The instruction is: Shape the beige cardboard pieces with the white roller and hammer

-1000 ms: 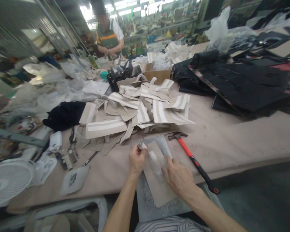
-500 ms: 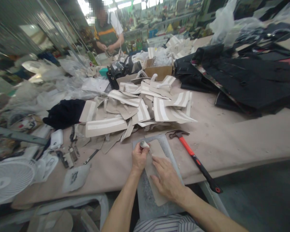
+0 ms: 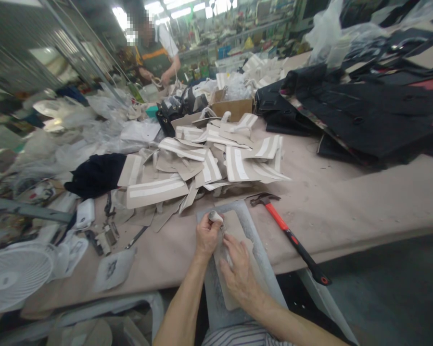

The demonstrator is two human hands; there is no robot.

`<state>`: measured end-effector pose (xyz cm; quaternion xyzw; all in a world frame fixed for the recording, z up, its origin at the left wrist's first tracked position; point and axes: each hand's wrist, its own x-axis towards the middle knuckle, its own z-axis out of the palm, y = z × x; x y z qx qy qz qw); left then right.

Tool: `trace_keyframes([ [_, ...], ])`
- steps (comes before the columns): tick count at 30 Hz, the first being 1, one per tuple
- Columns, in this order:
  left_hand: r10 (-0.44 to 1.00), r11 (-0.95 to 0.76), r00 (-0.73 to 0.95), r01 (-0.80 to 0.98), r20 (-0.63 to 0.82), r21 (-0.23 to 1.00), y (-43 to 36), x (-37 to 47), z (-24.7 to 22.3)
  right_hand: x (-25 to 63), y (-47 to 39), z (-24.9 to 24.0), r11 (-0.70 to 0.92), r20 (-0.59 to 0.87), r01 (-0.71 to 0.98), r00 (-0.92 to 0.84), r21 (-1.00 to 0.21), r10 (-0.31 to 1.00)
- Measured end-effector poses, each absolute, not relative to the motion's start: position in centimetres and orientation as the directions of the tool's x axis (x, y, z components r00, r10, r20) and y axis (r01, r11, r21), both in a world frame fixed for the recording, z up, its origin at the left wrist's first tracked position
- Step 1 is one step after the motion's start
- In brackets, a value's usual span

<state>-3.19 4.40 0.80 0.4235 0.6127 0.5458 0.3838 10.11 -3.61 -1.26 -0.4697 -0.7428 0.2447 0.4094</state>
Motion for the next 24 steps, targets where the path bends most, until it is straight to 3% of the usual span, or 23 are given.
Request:
trace_keyframes([
  [11, 0.948, 0.001, -0.312, 0.179, 0.056, 0.984, 4.2, -3.1, 1.4, 12.7, -1.2, 2.3, 0.446, 0.316, 0.430, -0.341, -0.785, 0.885],
  [14, 0.945, -0.020, -0.309, 0.261, 0.103, 0.965, 4.2, -2.9, 1.3, 15.0, 1.3, 3.9, 0.419, 0.310, 0.478, -0.293, -0.772, 0.905],
  [17, 0.942, -0.035, -0.304, 0.334, 0.143, 0.942, 4.1, -2.8, 1.1, 18.9, 4.7, 4.6, 0.364, 0.345, 0.696, -0.176, -0.618, 0.922],
  [21, 0.940, -0.053, -0.295, 0.367, 0.171, 0.929, 4.0, -2.6, 0.9, 24.1, 7.4, 3.8, 0.179, 0.138, 0.938, -0.143, -0.299, 0.980],
  [22, 0.941, -0.058, -0.289, 0.372, 0.175, 0.926, 4.0, -2.6, 0.8, 24.9, 7.6, 3.5, 0.148, 0.080, 0.935, -0.128, -0.321, 0.988],
  [24, 0.943, -0.077, -0.274, 0.379, 0.191, 0.922, 4.0, -2.6, 0.9, 25.8, 7.9, 3.4, 0.074, -0.024, 0.871, -0.098, -0.486, 0.995],
])
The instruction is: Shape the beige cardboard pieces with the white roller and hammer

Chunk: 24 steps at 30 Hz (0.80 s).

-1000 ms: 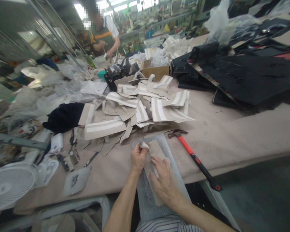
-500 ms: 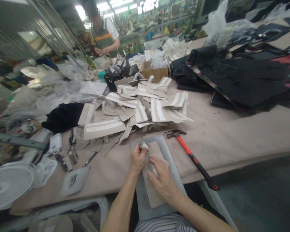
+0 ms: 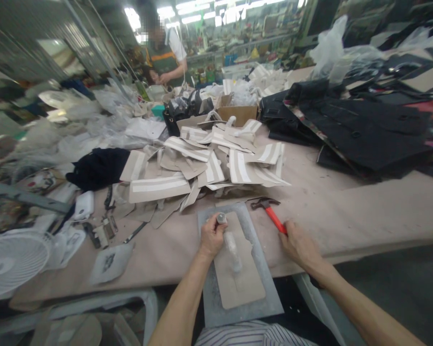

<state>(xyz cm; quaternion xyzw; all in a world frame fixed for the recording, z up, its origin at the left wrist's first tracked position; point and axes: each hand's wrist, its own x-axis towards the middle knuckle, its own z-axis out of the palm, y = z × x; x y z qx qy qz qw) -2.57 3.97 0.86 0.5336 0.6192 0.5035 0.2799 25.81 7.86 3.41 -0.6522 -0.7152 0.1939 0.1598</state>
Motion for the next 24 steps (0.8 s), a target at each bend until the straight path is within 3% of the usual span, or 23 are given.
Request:
trace_keyframes([
  [3, 0.943, -0.100, -0.262, 0.368, 0.207, 0.924, 3.9, -2.5, 1.0, 25.7, 8.0, 4.8, -0.050, -0.210, 0.703, -0.144, -0.710, 0.967],
  [8, 0.944, -0.118, -0.252, 0.351, 0.215, 0.929, 3.9, -2.4, 1.3, 23.4, 6.5, 9.8, -0.148, -0.343, 0.554, -0.266, -0.819, 0.901],
  [11, 0.944, -0.122, -0.251, 0.341, 0.215, 0.932, 3.8, -2.3, 1.4, 21.5, 5.3, 11.9, 0.076, -0.119, 0.578, -0.291, -0.812, 0.949],
  [13, 0.941, -0.117, -0.261, 0.341, 0.214, 0.933, 3.9, -2.3, 1.4, 20.4, 5.2, 12.3, 0.316, 0.073, 0.665, -0.366, -0.676, 0.928],
  [16, 0.937, -0.104, -0.277, 0.369, 0.215, 0.924, 3.9, -2.2, 1.2, 19.4, 6.1, 13.2, 0.522, 0.086, 0.722, -0.548, -0.453, 0.832],
  [18, 0.936, -0.106, -0.274, 0.377, 0.220, 0.920, 4.0, -2.3, 1.1, 19.1, 6.8, 15.0, 0.590, 0.100, 0.702, -0.606, -0.399, 0.789],
  [20, 0.937, -0.119, -0.264, 0.374, 0.229, 0.920, 4.0, -2.3, 1.0, 18.9, 7.2, 17.9, 0.591, 0.241, 0.673, -0.545, -0.446, 0.803],
  [24, 0.939, -0.121, -0.261, 0.361, 0.225, 0.925, 3.9, -2.4, 0.9, 18.4, 6.9, 21.5, 0.543, 0.586, 0.573, -0.130, -0.614, 0.800],
])
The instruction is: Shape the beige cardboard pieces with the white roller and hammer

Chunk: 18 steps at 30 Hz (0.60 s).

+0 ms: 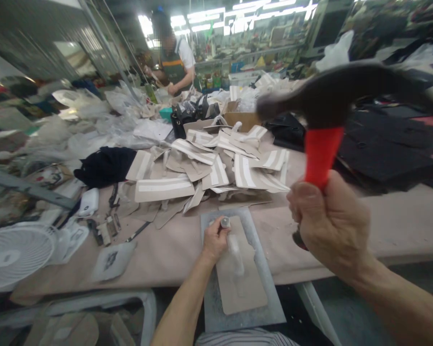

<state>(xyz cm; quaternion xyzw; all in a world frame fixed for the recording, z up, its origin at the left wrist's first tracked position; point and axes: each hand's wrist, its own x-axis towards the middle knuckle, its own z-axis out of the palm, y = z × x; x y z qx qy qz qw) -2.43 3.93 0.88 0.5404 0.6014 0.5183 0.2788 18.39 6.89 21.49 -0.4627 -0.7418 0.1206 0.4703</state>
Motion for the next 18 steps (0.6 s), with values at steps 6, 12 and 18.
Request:
trace_keyframes([
  [6, 0.938, -0.112, -0.271, 0.355, 0.217, 0.928, 3.9, -2.3, 0.6, 19.3, 5.8, 14.2, 0.589, 0.121, 0.736, -0.586, -0.333, 0.801],
  [12, 0.936, -0.127, -0.272, 0.331, 0.223, 0.935, 3.8, -2.3, 0.8, 22.7, 7.0, 10.1, 0.381, -0.134, 0.894, -0.418, -0.235, 0.899],
  [18, 0.944, -0.104, -0.273, 0.285, 0.185, 0.953, 3.8, -2.4, 1.0, 24.1, 8.3, 6.2, 0.220, -0.095, 0.966, -0.233, -0.133, 0.968],
])
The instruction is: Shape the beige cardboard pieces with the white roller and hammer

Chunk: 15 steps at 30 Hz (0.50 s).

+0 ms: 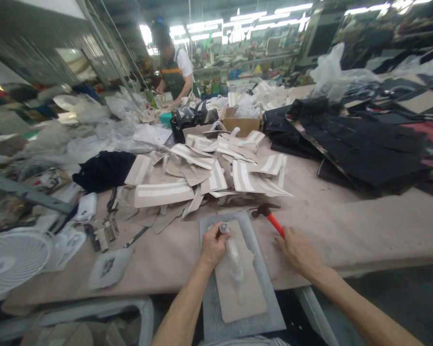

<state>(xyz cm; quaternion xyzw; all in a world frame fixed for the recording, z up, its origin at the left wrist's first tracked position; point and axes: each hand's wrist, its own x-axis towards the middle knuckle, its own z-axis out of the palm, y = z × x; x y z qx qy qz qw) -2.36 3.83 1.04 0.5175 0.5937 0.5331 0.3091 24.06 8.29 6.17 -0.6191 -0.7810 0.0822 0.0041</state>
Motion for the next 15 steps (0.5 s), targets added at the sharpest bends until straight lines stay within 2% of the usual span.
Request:
trace_keyframes([
  [1, 0.943, -0.098, -0.280, 0.283, 0.180, 0.954, 3.8, -2.3, 1.1, 23.3, 7.8, 6.0, 0.255, -0.001, 0.958, -0.257, -0.132, 0.966],
  [3, 0.939, -0.088, -0.297, 0.286, 0.176, 0.954, 3.7, -2.2, 1.1, 21.0, 6.2, 6.3, 0.389, 0.187, 0.898, -0.354, -0.206, 0.916],
  [5, 0.936, -0.075, -0.312, 0.280, 0.165, 0.957, 3.8, -2.1, 1.0, 17.8, 4.0, 7.1, 0.533, 0.242, 0.782, -0.476, -0.324, 0.846],
  [8, 0.922, -0.016, -0.380, 0.160, 0.077, 0.987, 4.1, -2.2, 0.7, 13.6, 1.1, 7.9, 0.599, 0.059, 0.703, -0.629, -0.383, 0.775],
  [11, 0.818, 0.003, -0.573, -0.084, -0.051, 0.996, 4.5, -3.0, 0.6, 12.3, 0.3, 7.9, 0.549, -0.121, 0.734, -0.636, -0.400, 0.762],
  [13, 0.748, -0.049, -0.660, -0.161, -0.070, 0.986, 4.4, -3.9, 1.0, 13.3, 1.1, 8.0, 0.527, -0.118, 0.706, -0.643, -0.474, 0.756],
  [15, 0.729, -0.099, -0.684, -0.151, -0.031, 0.984, 4.0, -5.0, 1.6, 14.9, 2.4, 8.3, 0.553, -0.093, 0.632, -0.700, -0.543, 0.708],
])
